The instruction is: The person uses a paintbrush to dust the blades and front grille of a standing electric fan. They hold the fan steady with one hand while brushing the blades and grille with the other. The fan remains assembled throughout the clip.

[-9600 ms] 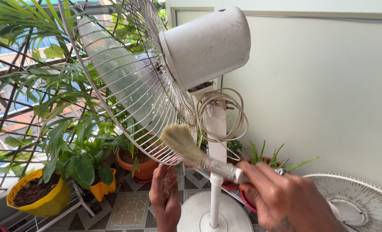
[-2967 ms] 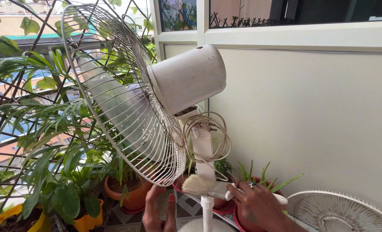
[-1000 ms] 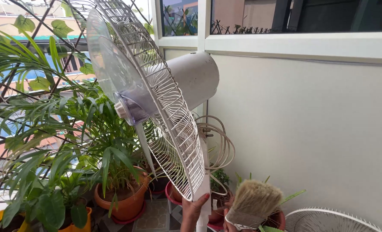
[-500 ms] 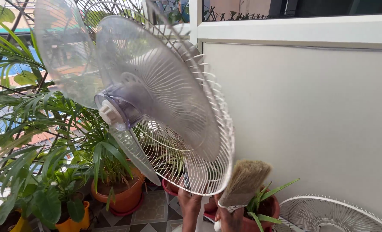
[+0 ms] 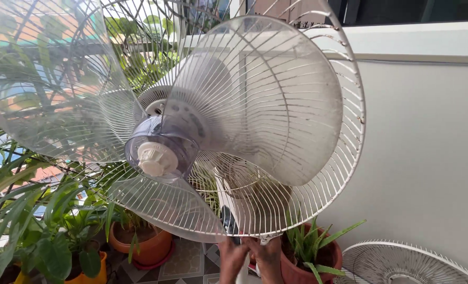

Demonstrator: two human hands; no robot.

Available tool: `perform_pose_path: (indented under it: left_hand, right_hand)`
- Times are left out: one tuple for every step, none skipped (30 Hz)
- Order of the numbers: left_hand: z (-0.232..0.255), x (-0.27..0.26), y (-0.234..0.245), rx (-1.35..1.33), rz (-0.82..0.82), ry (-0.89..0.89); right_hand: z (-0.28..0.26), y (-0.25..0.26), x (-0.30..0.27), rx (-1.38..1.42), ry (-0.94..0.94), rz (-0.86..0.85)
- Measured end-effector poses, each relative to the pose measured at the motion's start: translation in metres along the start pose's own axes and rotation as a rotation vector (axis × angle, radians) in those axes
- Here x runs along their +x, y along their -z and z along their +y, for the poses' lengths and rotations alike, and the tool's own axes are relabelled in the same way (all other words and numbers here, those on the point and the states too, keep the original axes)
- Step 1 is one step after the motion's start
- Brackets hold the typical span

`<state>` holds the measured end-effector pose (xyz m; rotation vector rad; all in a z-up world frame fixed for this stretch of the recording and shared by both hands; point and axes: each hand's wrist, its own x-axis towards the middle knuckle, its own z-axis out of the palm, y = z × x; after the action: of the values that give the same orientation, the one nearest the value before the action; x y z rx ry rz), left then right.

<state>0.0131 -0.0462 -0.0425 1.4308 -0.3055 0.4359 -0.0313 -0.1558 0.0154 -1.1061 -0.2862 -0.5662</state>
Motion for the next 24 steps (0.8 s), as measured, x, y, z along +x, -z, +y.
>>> perform_pose_path:
  left_hand:
    - [-0.010,0.003,0.015,-0.142,-0.007,0.108]
    - [-0.019,0.008,0.031,-0.268,-0.006,0.210]
    - [-0.029,0.015,0.042,-0.375,-0.003,0.288]
    - [-0.040,0.024,0.046,-0.452,0.010,0.311]
    - [-0.051,0.031,0.046,-0.538,0.017,0.335]
    - [-0.062,0.038,0.043,-0.614,0.015,0.354]
    - [-0.072,0.042,0.037,-0.633,0.029,0.369]
    - [-0.080,0.047,0.033,-0.652,0.046,0.389]
    - [-0.088,0.048,0.026,-0.658,0.070,0.410]
    - [-0.094,0.049,0.022,-0.622,0.090,0.414]
    - [-0.099,0.051,0.017,-0.585,0.109,0.420]
    - [-0.104,0.054,0.012,-0.548,0.127,0.425]
    - [-0.107,0.055,0.009,-0.574,0.154,0.350]
    - [-0.110,0.056,0.005,-0.600,0.180,0.274]
    - [-0.111,0.056,0.004,-0.621,0.210,0.199]
    - [-0.111,0.054,0.002,-0.598,0.208,0.117]
    - [-0.111,0.055,-0.001,-0.573,0.203,0.033]
    - [-0.111,0.054,-0.003,-0.547,0.197,-0.050]
    - [-0.110,0.053,-0.006,-0.517,0.213,-0.085]
    - [-0.108,0.052,-0.008,-0.486,0.227,-0.120]
    - [-0.105,0.051,-0.008,-0.454,0.239,-0.156]
    - [-0.101,0.050,-0.009,-0.460,0.253,-0.146]
    - [-0.098,0.050,-0.010,-0.468,0.269,-0.137]
    - [-0.094,0.050,-0.010,-0.476,0.285,-0.128]
  right_hand:
    - [-0.001,-0.003,-0.002,0.012,0.124,-0.049]
    - [-0.003,-0.007,-0.004,0.024,0.246,-0.102]
    - [-0.005,-0.010,-0.004,-0.045,0.098,-0.036]
    - [-0.006,-0.014,-0.006,-0.113,-0.051,0.026]
    - [-0.009,-0.017,-0.006,-0.180,-0.199,0.083]
    - [-0.011,-0.020,-0.007,-0.226,-0.248,0.090]
    - [-0.012,-0.023,-0.007,-0.271,-0.299,0.093]
    - [-0.012,-0.026,-0.007,-0.317,-0.350,0.097]
    - [-0.011,-0.026,-0.008,-0.347,-0.387,0.129]
    - [-0.009,-0.025,-0.008,-0.377,-0.423,0.163]
    - [-0.005,-0.024,-0.007,-0.406,-0.458,0.199]
    - [-0.002,-0.020,-0.005,-0.426,-0.420,0.169]
    - [0.004,-0.017,-0.005,-0.446,-0.386,0.135]
    - [0.009,-0.014,-0.006,-0.467,-0.351,0.101]
    - [0.016,-0.011,-0.008,-0.484,-0.309,0.078]
    - [0.022,-0.008,-0.010,-0.501,-0.267,0.055]
    - [0.029,-0.006,-0.012,-0.516,-0.223,0.033]
    - [0.035,-0.005,-0.014,-0.565,-0.141,0.026]
    - [0.041,-0.005,-0.015,-0.612,-0.058,0.023]
    - [0.045,-0.005,-0.017,-0.659,0.026,0.020]
    - [0.048,-0.006,-0.017,-0.684,0.144,0.038]
    - [0.050,-0.008,-0.018,-0.709,0.263,0.054]
    - [0.051,-0.010,-0.017,-0.733,0.384,0.068]
    - [0.051,-0.012,-0.014,-0.764,0.381,0.059]
